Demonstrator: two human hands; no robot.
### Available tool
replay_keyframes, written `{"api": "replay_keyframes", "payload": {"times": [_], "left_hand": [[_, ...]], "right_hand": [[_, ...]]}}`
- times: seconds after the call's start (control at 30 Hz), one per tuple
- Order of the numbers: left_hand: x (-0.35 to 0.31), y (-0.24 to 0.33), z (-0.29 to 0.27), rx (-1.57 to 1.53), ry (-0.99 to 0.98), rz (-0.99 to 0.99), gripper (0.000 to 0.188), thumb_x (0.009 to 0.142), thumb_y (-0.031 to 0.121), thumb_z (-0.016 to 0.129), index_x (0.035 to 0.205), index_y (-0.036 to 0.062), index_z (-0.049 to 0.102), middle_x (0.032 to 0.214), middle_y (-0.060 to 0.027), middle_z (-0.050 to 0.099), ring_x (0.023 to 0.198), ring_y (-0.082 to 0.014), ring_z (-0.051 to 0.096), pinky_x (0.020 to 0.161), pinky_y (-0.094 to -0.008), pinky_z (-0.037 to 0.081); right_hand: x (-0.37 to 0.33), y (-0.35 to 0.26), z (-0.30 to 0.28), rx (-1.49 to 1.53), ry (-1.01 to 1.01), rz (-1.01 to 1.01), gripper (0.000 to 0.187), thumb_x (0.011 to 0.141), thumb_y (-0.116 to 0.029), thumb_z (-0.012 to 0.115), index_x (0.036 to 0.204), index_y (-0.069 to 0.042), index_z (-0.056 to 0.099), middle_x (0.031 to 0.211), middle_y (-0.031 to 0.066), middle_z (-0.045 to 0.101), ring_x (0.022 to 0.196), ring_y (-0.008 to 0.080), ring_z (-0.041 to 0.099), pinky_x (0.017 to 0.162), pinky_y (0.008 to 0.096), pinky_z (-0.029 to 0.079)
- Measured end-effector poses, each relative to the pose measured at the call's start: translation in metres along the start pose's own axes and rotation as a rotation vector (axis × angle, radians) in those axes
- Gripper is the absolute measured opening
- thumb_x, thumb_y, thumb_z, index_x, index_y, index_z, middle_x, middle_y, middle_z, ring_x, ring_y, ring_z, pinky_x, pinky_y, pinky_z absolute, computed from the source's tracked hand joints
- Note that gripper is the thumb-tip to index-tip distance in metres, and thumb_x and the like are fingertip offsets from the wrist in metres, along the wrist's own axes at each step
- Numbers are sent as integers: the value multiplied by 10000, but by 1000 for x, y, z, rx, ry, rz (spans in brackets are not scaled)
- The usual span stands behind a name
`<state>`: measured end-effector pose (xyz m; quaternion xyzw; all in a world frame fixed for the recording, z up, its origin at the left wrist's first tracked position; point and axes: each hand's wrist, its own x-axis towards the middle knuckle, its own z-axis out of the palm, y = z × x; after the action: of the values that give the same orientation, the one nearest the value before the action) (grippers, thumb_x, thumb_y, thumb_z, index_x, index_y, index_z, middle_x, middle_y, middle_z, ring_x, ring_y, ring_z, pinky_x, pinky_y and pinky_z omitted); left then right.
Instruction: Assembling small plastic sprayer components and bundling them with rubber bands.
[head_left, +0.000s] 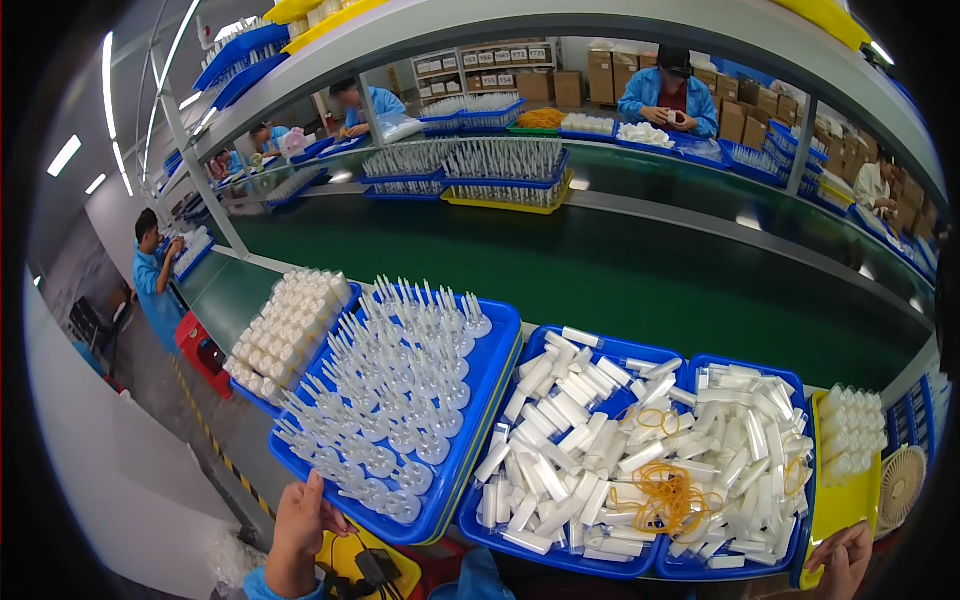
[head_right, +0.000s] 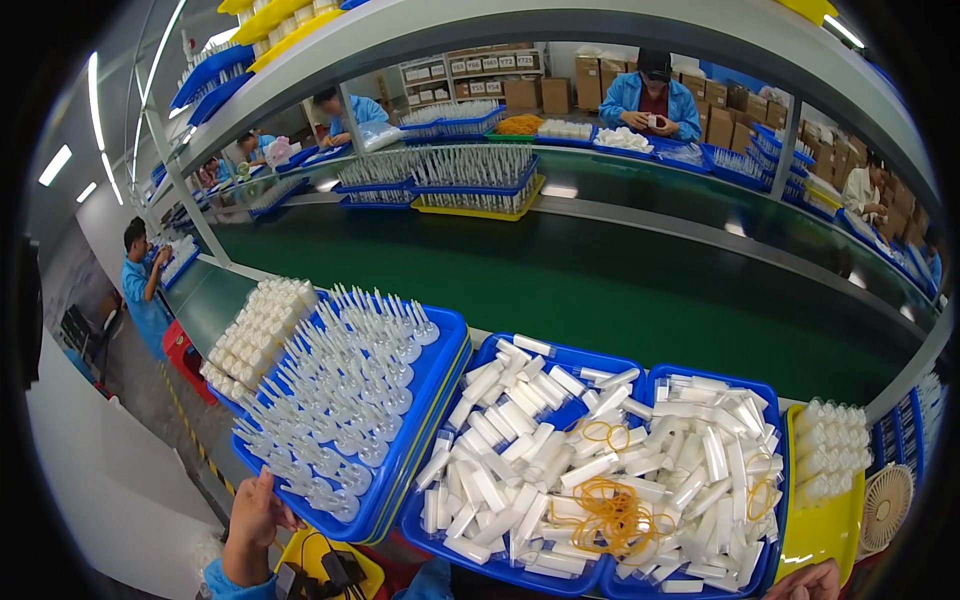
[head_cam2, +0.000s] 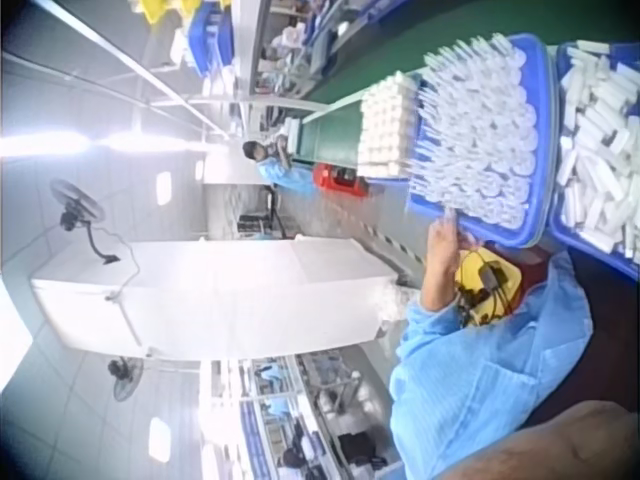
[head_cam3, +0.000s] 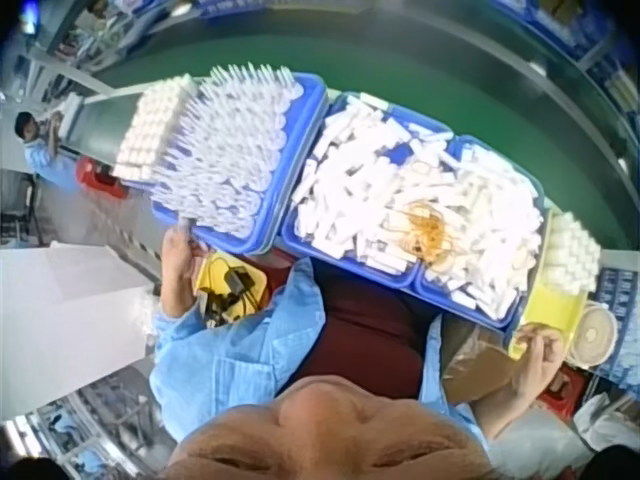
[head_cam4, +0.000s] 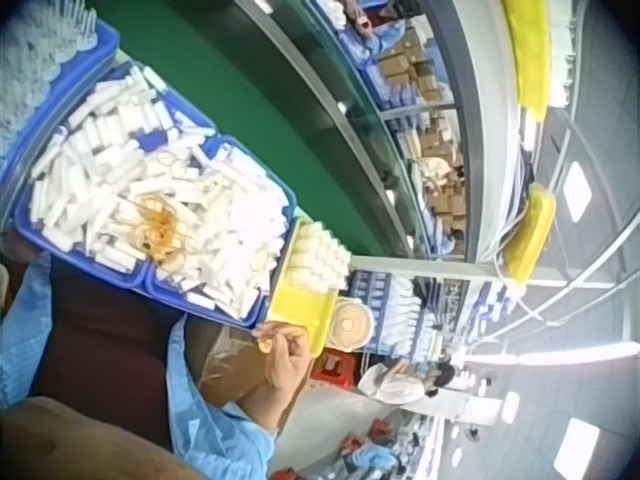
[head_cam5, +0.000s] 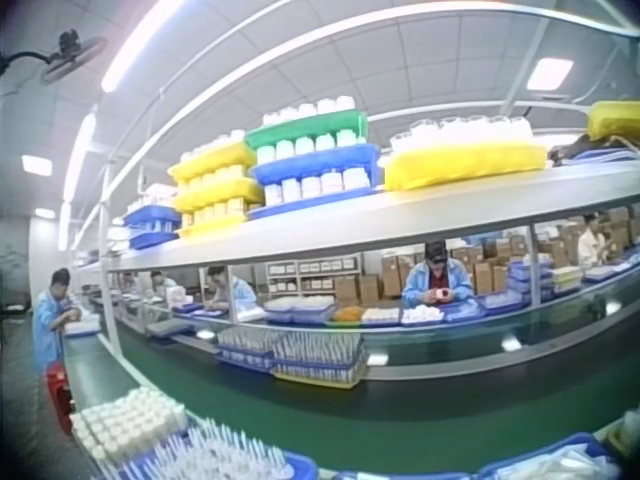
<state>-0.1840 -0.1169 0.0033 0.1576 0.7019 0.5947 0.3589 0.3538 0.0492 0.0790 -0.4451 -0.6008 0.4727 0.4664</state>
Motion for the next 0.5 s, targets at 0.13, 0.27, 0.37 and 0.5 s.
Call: {"api": "replay_keyframes", "payload": {"times": [0.13,0.27,0.37,0.5], "left_hand": [[6,-22,-11,265,120,119,526,899,413,478,652,-44,557,479,-141,547,417,-257,572,393,-283,461],[-13,-22,-7,1297,364,660,327,822,293,589,670,3,571,585,-119,577,477,-251,564,472,-331,441],[-44,-5,16,1189,32,1218,190,762,172,645,810,6,566,808,-151,565,710,-267,568,627,-327,451],[-41,23,66,1175,-137,1130,150,709,71,662,839,19,608,887,-150,592,788,-314,580,658,-357,474]], "right_hand": [[-1,-2,10,-7,22,44,59,870,-62,516,893,-10,502,838,125,572,718,164,541,653,254,430],[-2,-3,20,6,34,37,49,872,-52,503,894,-8,502,849,126,571,719,158,542,654,252,431],[-4,4,13,11,67,48,92,862,-65,529,939,-14,523,870,127,572,721,188,551,650,272,431],[3,19,5,-117,195,6,122,807,-85,531,840,-15,436,729,156,598,590,189,599,533,255,483]]}}
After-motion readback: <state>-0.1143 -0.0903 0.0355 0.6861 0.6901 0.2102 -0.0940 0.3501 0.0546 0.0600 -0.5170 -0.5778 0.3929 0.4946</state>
